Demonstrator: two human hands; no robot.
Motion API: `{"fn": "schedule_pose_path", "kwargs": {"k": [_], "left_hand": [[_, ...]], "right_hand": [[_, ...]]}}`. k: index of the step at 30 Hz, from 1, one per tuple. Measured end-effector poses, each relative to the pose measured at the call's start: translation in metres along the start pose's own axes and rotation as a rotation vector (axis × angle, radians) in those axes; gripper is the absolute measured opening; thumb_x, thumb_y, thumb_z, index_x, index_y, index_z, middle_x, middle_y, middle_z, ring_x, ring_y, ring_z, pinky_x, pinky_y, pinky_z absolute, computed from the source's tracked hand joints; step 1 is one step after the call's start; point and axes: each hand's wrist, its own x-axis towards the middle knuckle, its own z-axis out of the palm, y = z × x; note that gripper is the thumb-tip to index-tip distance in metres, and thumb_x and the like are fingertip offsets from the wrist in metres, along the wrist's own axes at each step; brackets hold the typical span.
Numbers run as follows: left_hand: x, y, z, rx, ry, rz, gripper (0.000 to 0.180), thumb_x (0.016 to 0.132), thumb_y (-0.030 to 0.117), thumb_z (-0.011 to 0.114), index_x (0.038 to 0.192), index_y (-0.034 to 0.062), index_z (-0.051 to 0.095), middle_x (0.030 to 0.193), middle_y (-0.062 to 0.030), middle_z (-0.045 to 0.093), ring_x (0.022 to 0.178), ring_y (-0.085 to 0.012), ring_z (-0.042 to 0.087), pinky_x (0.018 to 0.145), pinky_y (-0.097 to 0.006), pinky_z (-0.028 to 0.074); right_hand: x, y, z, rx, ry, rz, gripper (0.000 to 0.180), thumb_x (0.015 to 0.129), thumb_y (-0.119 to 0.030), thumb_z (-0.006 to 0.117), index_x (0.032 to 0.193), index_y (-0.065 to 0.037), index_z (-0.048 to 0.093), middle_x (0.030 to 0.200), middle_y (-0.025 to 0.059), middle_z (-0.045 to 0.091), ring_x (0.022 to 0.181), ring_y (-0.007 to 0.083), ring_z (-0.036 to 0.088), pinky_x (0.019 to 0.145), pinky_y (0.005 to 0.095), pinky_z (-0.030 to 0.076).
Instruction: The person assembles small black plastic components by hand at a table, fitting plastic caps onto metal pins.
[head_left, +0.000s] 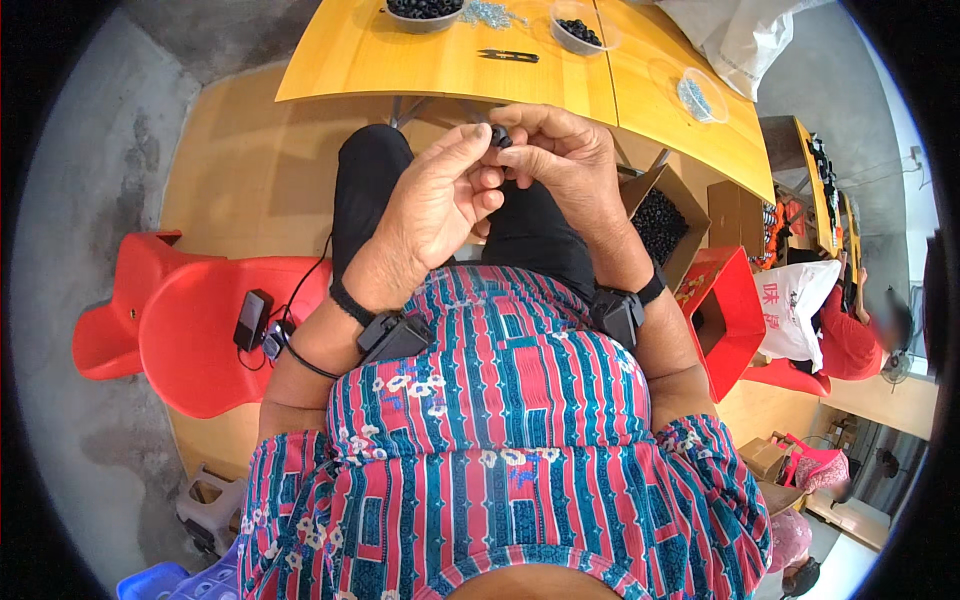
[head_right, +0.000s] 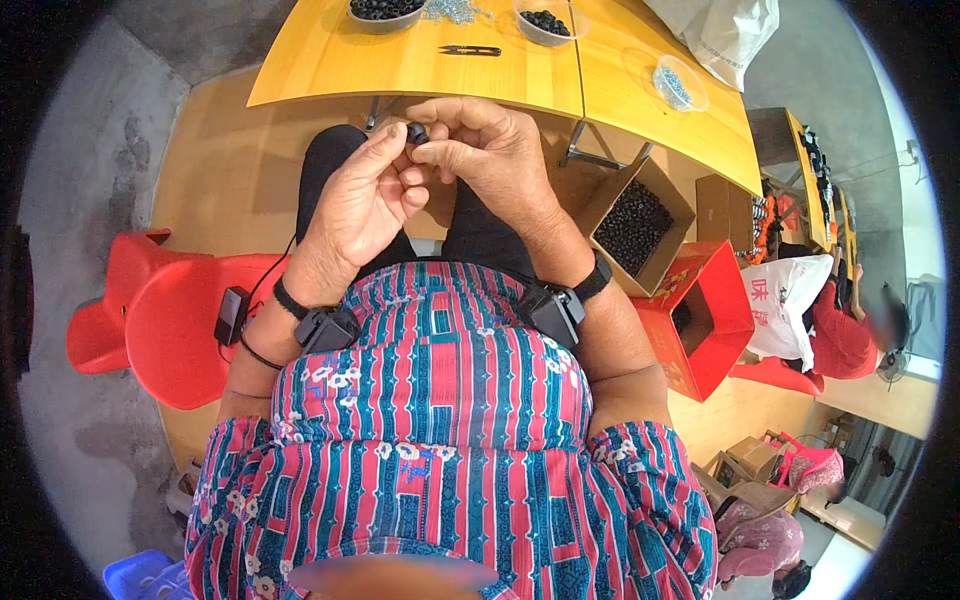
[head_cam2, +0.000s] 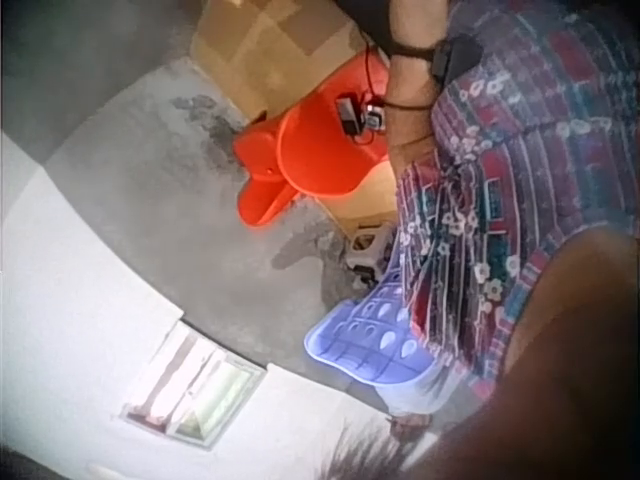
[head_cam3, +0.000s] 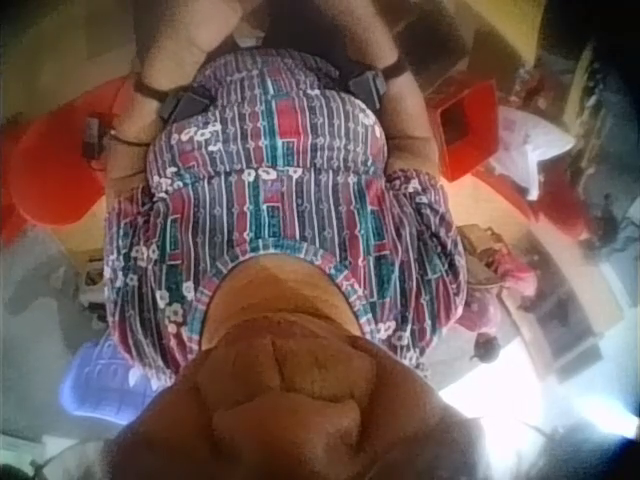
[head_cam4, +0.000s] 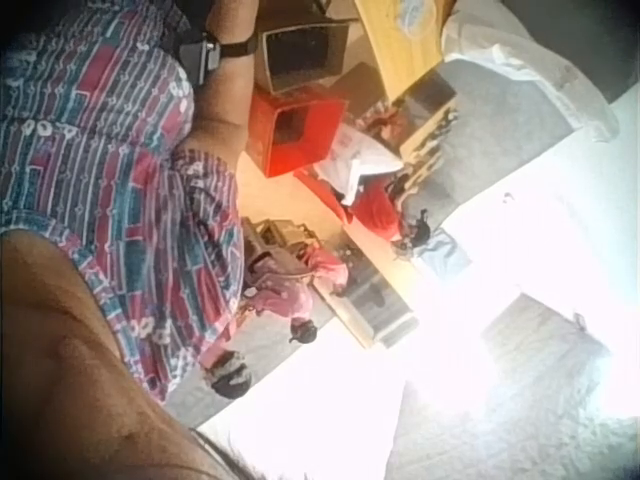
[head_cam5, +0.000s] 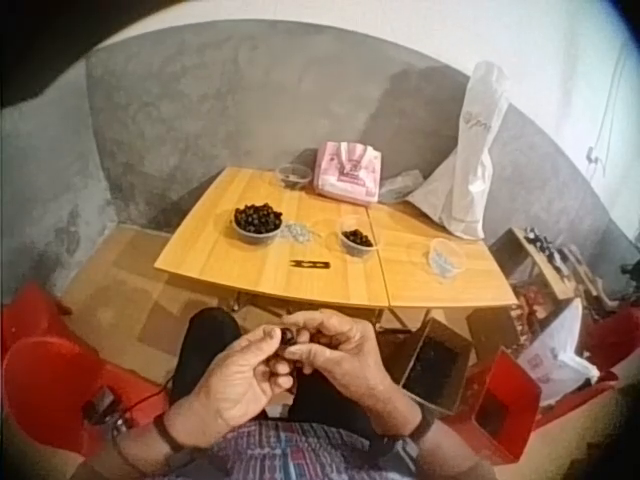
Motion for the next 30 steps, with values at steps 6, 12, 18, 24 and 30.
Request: {"fn": "schedule_pose_path", "kwargs": {"k": [6,12,18,24,30], "left_hand": [[0.0,-0.001,-0.004,0.011,0.112,-0.019,0.021,0.094,0.028,0.05,0.094,0.0073,0.057,0.081,-0.0019,0.057,0.069,-0.008,0.051,0.059,-0.02,0.043],[0.006,-0.004,-0.011,0.027,0.187,0.0,0.021,0.093,0.028,0.051,0.091,0.0086,0.056,0.081,-0.0021,0.057,0.07,-0.0074,0.051,0.059,-0.021,0.043],[0.011,-0.006,-0.01,0.052,0.219,-0.041,0.017,0.093,0.027,0.053,0.092,0.0103,0.055,0.081,0.0001,0.056,0.068,-0.0059,0.05,0.058,-0.021,0.044],[0.004,-0.007,-0.008,0.003,0.198,-0.088,0.02,0.094,0.027,0.05,0.101,0.0092,0.054,0.081,0.0013,0.054,0.068,-0.0053,0.05,0.058,-0.021,0.044],[0.012,-0.005,-0.008,-0.006,0.201,-0.126,0.031,0.094,0.026,0.049,0.119,0.0076,0.048,0.084,0.0009,0.052,0.071,-0.0072,0.046,0.062,-0.021,0.041]], "right_hand": [[0.001,0.013,0.009,0.104,0.123,0.031,0.024,0.078,0.005,0.064,0.102,0.002,0.064,0.08,0.002,0.059,0.061,0.0082,0.056,0.055,0.0186,0.047],[0.008,0.022,0.009,0.09,0.173,0.044,0.021,0.081,0.003,0.061,0.101,0.002,0.064,0.075,0.0038,0.061,0.06,0.0096,0.056,0.056,0.0205,0.047],[0.01,0.022,0.005,0.02,0.247,0.14,0.014,0.081,0.001,0.062,0.094,0.003,0.064,0.075,0.0033,0.063,0.061,0.0068,0.056,0.054,0.0189,0.046],[0.005,0.023,0.007,0.163,0.228,0.075,0.011,0.082,0.002,0.059,0.092,0.002,0.062,0.076,0.0026,0.062,0.056,0.0061,0.053,0.052,0.0196,0.044],[0.043,0.007,-0.037,-0.038,0.546,0.014,0.012,0.081,0.002,0.059,0.091,0.003,0.064,0.078,0.0042,0.064,0.054,0.0075,0.053,0.051,0.0202,0.044]]}}
